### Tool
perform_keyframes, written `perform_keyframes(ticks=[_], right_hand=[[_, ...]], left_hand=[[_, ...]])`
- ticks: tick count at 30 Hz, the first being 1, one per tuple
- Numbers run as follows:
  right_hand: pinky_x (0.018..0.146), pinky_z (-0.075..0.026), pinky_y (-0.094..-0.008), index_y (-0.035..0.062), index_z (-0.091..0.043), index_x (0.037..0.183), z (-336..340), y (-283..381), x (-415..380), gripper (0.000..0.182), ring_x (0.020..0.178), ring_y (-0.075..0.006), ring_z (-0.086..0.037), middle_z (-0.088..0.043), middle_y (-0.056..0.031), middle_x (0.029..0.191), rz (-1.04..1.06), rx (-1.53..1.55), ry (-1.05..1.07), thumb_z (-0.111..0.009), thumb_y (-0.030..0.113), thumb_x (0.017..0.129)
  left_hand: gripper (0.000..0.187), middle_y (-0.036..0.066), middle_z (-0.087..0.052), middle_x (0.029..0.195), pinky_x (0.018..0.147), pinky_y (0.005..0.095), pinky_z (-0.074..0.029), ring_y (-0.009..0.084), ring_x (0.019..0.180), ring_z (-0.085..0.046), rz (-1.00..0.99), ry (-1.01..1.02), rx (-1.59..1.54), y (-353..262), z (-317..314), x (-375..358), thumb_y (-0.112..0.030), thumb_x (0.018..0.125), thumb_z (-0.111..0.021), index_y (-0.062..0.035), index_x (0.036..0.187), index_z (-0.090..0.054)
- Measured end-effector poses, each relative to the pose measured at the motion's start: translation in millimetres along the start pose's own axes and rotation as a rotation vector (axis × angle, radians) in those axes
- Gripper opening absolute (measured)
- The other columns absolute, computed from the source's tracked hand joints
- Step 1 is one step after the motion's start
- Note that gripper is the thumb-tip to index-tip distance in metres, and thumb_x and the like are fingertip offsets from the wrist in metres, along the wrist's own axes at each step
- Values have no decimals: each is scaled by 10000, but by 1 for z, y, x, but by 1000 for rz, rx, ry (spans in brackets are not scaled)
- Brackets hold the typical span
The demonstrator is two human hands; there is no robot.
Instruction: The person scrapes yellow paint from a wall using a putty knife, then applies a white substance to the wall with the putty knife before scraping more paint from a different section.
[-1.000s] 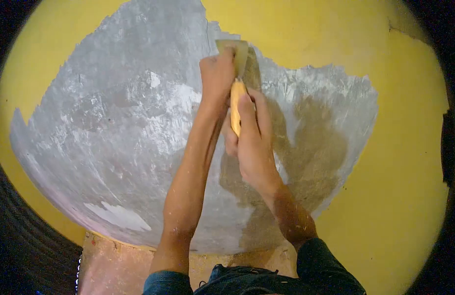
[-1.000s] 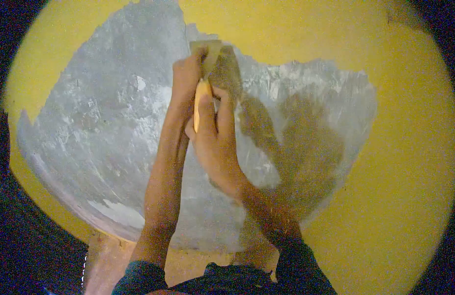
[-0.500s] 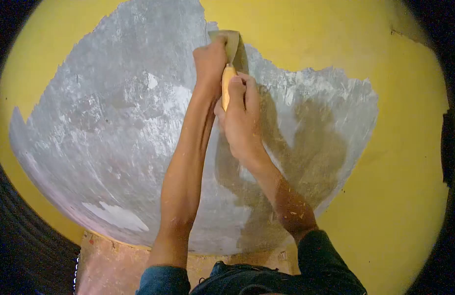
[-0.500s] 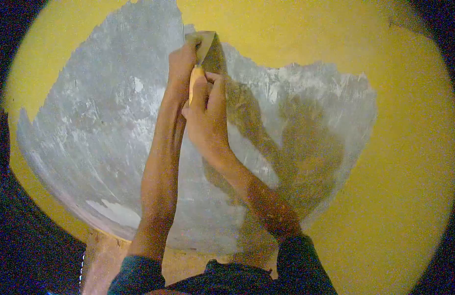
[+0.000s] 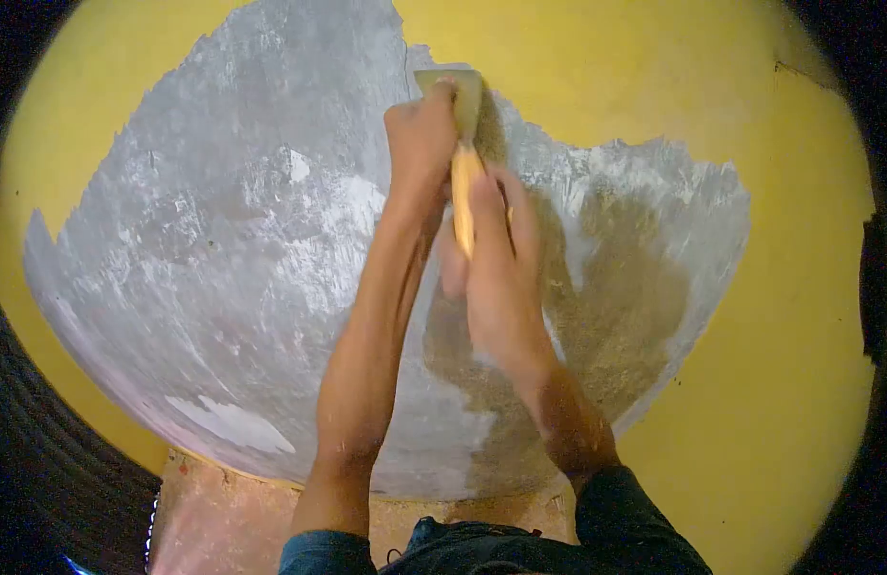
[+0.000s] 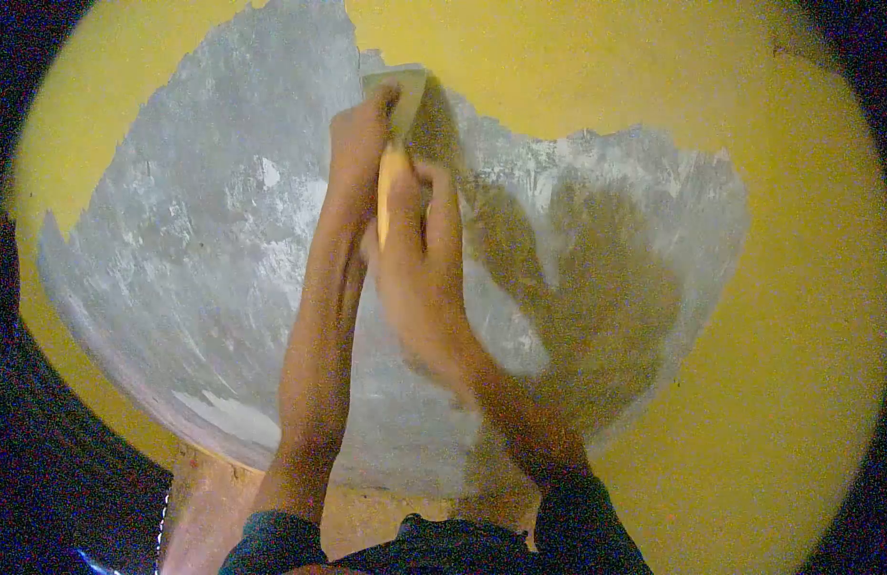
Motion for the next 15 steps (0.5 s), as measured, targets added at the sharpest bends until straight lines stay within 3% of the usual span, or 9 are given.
perform_keyframes(ticks=[1, 2, 4, 8, 10, 11, 12, 13, 15], right_hand=[[391, -259, -216, 71, -469, 1151, 8, -25, 34, 313, 439, -49, -335, -417, 17, 597, 415, -300, -110, -409, 348, 1019], [391, -259, -216, 71, -469, 1151, 7, -19, 33, 313, 439, -49, -335, -417, 17, 597, 402, -303, -115, -409, 348, 1019], [388, -247, -213, 78, -474, 1140, -2, -20, 31, 297, 441, -43, -329, -417, 22, 602, 184, -162, 32, -408, 340, 1017], [371, -226, -221, 97, -473, 1118, -7, 7, -13, 270, 437, -42, -323, -418, 26, 612, -4, 95, 18, -392, 337, 1021], [376, -230, -222, 95, -471, 1131, 0, -18, 14, 279, 435, -47, -319, -421, 26, 618, -27, 34, 22, -383, 336, 1023], [378, -231, -222, 93, -469, 1139, -4, -23, 24, 287, 435, -48, -321, -422, 25, 619, 134, -83, 24, -383, 342, 1024], [381, -232, -222, 91, -468, 1147, -11, -9, 29, 296, 434, -48, -323, -423, 24, 619, 316, -197, 32, -383, 347, 1025], [387, -242, -226, 88, -457, 1171, -2, -15, 27, 305, 443, -50, -332, -421, 15, 614, 179, -161, 2, -380, 346, 1026], [390, -250, -227, 87, -457, 1172, 1, -8, 1, 303, 451, -49, -342, -425, 12, 622, 109, -73, 13, -386, 341, 1023]], left_hand=[[381, 118, -572, 650, 499, 359, -399, 156, 572, -476, -77, 38, -34, 11, -3, 26, -267, 812, -606, 69, 635, -570], [392, 108, -563, 631, 500, 355, -398, 153, 572, -475, -157, 78, -65, 3, -6, 30, -273, 816, -607, 57, 610, -562], [403, 100, -553, 629, 529, 356, -409, 156, 575, -473, -75, 60, -85, 16, -3, 19, -279, 814, -604, 66, 609, -560], [377, 138, -608, 724, 568, 381, -438, 183, 620, -514, -173, 61, 52, 12, -6, 20, -269, 802, -611, 96, 708, -603], [378, 157, -623, 741, 583, 377, -450, 190, 639, -529, -181, 9, 123, 23, -8, 40, -260, 801, -612, 109, 720, -615], [394, 168, -621, 741, 596, 369, -456, 194, 636, -528, 2, 97, -125, -5, -8, 14, -255, 809, -603, 129, 721, -608], [394, 168, -621, 741, 596, 369, -456, 194, 636, -528, -7, 108, -128, -1, -12, 20, -255, 809, -603, 129, 721, -608], [394, 165, -618, 735, 594, 368, -454, 195, 636, -528, -52, 77, -51, 12, -8, 21, -254, 815, -598, 127, 714, -607], [391, 145, -606, 713, 579, 369, -443, 193, 634, -525, -105, 65, 58, 13, -3, 7, -250, 824, -600, 119, 694, -604]])
Point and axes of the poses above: each hand's wrist, its own x-axis towards the middle knuckle, its own z-axis out of the back of the hand, y = z × x, the point moved 7 cm from there along x, towards the middle knuckle
